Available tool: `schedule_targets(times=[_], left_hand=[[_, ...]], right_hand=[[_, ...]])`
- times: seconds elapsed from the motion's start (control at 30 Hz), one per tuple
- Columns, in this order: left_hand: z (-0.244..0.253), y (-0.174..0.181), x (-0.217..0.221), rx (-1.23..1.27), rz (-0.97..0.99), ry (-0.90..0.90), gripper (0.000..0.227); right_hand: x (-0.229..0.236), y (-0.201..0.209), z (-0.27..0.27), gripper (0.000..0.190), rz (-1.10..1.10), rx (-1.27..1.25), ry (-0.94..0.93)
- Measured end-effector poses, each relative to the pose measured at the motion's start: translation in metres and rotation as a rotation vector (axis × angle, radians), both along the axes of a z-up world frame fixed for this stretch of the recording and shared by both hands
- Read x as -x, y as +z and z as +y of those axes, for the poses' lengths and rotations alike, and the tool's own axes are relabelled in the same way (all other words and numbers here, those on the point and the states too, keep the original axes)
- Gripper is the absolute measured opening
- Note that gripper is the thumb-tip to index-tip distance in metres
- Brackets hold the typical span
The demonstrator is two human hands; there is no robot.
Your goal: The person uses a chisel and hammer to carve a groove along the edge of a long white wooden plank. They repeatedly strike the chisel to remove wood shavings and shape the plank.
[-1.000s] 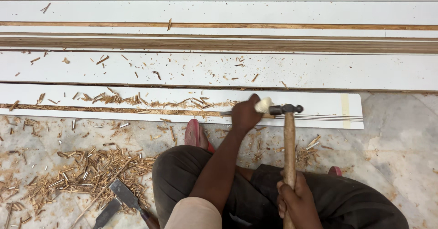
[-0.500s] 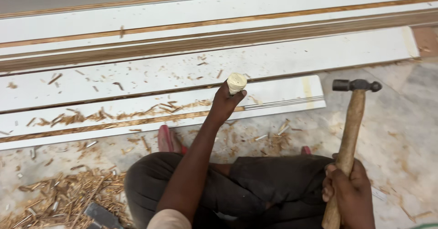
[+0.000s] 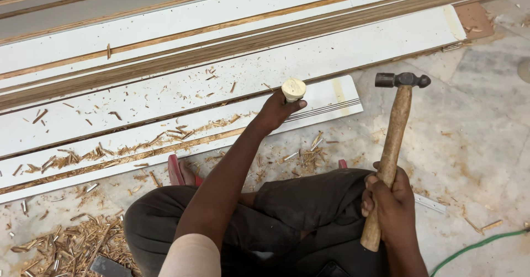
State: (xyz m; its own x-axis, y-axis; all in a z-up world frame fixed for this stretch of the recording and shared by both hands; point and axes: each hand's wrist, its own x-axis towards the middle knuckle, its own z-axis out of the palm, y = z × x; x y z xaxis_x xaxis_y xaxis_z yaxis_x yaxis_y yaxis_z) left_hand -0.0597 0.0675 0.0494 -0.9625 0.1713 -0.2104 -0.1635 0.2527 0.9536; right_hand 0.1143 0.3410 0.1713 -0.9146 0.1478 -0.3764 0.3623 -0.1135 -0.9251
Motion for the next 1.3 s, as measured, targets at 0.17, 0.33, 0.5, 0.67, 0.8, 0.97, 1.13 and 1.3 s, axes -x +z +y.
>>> schedule_targets(times=[0.17, 0.33, 0.5, 0.67, 0.8, 0.97, 1.13, 1.3], left_hand=[[-0.003, -0.004, -0.004, 0.140, 0.052, 0.026, 0.050], [-0.012, -0.008, -0.008, 0.346, 0.222, 0.073, 0.035], [-0.025, 0.011, -0.009, 0.342, 0.162, 0.212, 0.035], [-0.020, 0.015, -0.014, 0.304, 0.183, 0.092, 0.031], [-0.012, 0.014, -0.018, 0.298, 0.136, 0.042, 0.027], [-0.006, 0.015, -0.020, 0.283, 0.165, -0.015, 0.029], [0.001, 0.018, -0.017, 0.305, 0.167, -0.028, 0.030], [0.004, 0.017, -0.014, 0.364, 0.183, -0.037, 0.035]], right_hand=[[0.003, -0.003, 0.002, 0.034, 0.027, 0.044, -0.027], [0.002, -0.002, 0.002, 0.035, 0.022, 0.074, -0.054], [0.002, 0.000, 0.000, 0.037, 0.012, 0.037, -0.061], [0.001, 0.000, -0.001, 0.037, 0.038, 0.029, -0.041], [-0.001, 0.000, -0.002, 0.036, 0.035, 0.015, -0.040], [-0.001, 0.000, -0.003, 0.035, 0.043, 0.012, -0.049], [-0.001, -0.001, -0.002, 0.034, 0.056, 0.038, -0.048], [-0.002, -0.001, -0.001, 0.034, 0.048, 0.061, -0.058]])
